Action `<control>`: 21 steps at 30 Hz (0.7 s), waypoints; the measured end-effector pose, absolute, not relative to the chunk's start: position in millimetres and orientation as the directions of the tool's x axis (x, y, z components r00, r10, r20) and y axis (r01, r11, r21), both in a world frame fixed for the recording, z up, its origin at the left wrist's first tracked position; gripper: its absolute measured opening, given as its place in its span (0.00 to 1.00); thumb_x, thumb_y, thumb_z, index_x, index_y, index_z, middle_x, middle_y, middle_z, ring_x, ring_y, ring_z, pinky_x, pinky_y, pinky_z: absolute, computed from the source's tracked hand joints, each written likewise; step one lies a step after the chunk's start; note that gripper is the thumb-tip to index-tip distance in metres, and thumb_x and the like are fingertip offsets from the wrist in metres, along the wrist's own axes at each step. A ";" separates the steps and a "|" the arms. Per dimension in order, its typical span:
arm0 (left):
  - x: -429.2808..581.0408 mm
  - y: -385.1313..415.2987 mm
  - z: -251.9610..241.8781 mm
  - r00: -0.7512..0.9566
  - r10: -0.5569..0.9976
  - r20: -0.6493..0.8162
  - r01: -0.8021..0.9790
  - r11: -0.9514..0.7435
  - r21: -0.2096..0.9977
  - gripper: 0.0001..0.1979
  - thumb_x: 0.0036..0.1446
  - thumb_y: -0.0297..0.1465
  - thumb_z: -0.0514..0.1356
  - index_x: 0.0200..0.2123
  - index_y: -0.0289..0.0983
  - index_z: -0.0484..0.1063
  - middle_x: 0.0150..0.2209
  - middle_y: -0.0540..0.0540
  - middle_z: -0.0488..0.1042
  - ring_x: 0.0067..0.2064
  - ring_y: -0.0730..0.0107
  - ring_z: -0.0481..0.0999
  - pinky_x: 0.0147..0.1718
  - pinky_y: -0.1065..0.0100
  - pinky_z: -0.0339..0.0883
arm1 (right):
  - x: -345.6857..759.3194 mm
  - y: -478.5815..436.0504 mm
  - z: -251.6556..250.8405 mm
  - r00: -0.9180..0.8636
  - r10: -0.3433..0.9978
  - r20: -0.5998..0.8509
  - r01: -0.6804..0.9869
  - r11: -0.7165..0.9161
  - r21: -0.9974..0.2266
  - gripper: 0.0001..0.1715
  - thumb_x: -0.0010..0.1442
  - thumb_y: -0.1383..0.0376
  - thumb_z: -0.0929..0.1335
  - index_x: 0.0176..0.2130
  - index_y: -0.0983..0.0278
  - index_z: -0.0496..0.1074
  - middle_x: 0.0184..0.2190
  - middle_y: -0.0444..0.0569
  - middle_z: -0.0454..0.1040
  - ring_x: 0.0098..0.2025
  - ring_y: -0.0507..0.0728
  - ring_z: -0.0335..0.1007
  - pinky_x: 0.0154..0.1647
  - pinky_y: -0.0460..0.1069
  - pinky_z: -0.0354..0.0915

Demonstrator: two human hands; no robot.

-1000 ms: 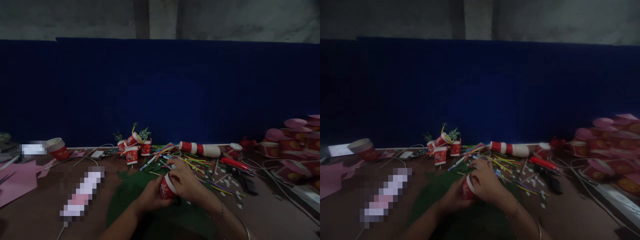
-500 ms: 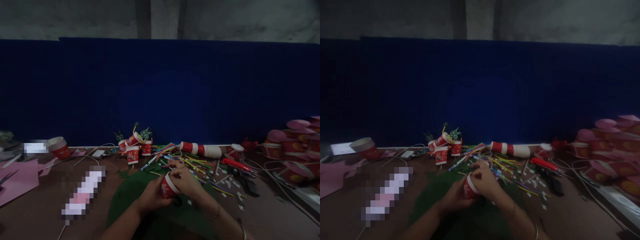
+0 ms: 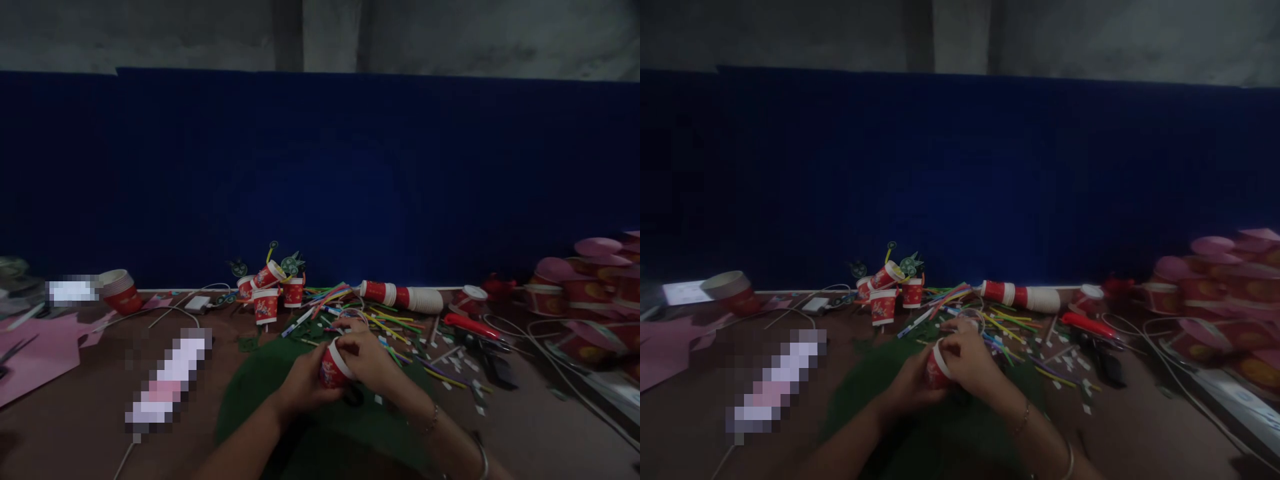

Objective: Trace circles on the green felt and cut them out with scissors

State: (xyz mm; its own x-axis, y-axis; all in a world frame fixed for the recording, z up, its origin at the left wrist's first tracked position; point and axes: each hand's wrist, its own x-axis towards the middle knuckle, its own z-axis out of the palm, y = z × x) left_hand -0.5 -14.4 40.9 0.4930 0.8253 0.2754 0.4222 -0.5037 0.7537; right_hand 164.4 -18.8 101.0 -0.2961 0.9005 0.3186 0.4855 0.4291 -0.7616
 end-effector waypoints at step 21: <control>1.4 -14.2 44.2 0.505 0.829 0.240 0.458 -0.493 0.740 0.32 0.43 0.37 0.64 0.52 0.39 0.60 0.44 0.43 0.74 0.41 0.62 0.74 0.41 0.66 0.67 | 165.1 -7.6 91.9 -0.196 0.935 0.297 0.474 0.355 -0.805 0.10 0.50 0.71 0.67 0.22 0.63 0.76 0.42 0.51 0.71 0.47 0.59 0.65 0.50 0.55 0.60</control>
State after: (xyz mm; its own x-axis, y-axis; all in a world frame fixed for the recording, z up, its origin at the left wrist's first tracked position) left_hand 1.4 -14.2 44.2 0.5050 0.8291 0.2398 0.4578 -0.4929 0.7399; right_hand 165.1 -7.6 91.9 -0.1964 0.9346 0.2966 0.4744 0.3553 -0.8054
